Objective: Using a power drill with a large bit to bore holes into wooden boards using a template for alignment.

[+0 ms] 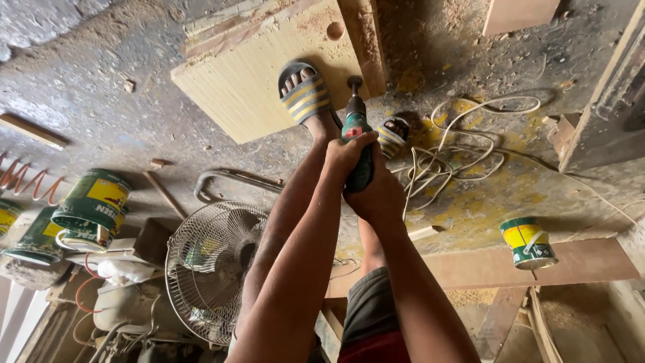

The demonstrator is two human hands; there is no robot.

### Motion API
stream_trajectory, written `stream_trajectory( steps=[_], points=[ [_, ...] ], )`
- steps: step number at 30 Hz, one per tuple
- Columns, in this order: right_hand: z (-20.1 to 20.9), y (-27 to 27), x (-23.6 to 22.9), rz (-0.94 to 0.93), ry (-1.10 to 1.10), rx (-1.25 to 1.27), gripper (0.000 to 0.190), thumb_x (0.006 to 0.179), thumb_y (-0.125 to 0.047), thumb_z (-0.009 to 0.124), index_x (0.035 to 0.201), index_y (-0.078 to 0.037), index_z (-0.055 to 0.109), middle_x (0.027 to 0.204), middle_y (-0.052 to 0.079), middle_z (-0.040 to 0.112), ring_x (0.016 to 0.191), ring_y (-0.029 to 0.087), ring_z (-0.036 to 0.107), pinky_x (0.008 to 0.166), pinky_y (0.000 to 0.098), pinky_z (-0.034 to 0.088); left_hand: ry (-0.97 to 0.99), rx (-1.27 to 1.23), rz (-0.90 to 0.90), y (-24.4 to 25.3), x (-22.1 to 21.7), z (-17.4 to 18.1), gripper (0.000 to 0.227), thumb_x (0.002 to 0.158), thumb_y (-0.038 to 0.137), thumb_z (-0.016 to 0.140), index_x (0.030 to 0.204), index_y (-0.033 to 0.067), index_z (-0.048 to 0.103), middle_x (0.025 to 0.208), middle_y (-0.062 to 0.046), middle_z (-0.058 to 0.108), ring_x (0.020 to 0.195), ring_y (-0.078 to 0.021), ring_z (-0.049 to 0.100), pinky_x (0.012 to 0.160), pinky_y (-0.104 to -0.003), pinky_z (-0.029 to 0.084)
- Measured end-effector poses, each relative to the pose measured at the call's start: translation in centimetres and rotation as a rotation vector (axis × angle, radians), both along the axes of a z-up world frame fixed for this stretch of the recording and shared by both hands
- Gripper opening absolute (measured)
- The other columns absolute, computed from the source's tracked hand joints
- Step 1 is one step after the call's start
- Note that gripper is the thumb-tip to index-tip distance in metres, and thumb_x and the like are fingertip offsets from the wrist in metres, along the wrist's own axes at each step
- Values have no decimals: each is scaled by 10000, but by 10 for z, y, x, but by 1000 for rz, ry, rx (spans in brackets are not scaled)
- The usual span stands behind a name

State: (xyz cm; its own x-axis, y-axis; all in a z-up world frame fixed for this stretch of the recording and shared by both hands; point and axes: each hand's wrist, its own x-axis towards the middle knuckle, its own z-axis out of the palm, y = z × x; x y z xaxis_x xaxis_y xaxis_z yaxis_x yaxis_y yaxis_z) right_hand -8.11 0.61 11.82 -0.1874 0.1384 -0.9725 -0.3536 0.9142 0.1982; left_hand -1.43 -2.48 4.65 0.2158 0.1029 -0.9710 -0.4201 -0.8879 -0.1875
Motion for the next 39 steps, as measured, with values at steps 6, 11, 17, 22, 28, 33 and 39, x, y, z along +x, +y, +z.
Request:
stream_trajectory(
  steps=[6,11,17,22,28,33,39],
  points=[
    [7,-12,-6,20,-24,5,1058,665,-387,652,1612,-359,180,1173,102,708,1161,351,682,1057,487,502,-43,11,32,-6,-5,1,604,612,373,916,911,-119,733,814,-241,693,852,-290,705,866,-405,540],
    [1,-5,-6,56,-22,-17,1055,671,-387,645,1616,-344,178,1140,124,699,1142,377,683,1041,500,507,-28,38,-9,4,-2,-12,578,589,432,893,875,-53,761,801,-197,705,852,-286,730,814,-411,556],
    [-2,1,-6,116,-12,-53,1045,678,-390,651,1612,-333,184,1086,133,689,1095,394,698,999,515,527,-54,43,-2,5,-5,-15,586,561,424,898,876,-51,763,788,-189,698,829,-281,722,813,-405,558],
    [-1,-4,-11,171,0,-48,1031,676,-413,646,1604,-362,202,1072,104,682,1073,385,705,991,511,531,-66,38,50,-12,-16,0,635,607,410,880,965,-100,756,868,-239,698,883,-292,693,864,-418,538],
    [1,-13,-16,205,-49,-21,1045,673,-409,652,1603,-368,177,1119,124,652,1069,403,700,981,522,530,-50,63,39,-22,-17,11,699,622,445,863,1016,-119,740,948,-258,709,982,-331,700,931,-433,518],
    [-6,-1,-15,222,-38,-39,1020,684,-425,650,1593,-383,190,1117,122,642,1051,410,703,969,534,534,-68,51,65,-23,-18,13,702,598,458,877,968,-124,749,916,-245,713,937,-319,705,924,-398,527],
    [-12,11,-10,241,-51,-23,1018,686,-419,657,1590,-361,191,1148,141,615,1069,446,687,958,555,524,-98,4,103,-7,-20,2,649,628,407,854,968,-135,747,861,-254,696,891,-295,694,902,-412,532]
  ],
)
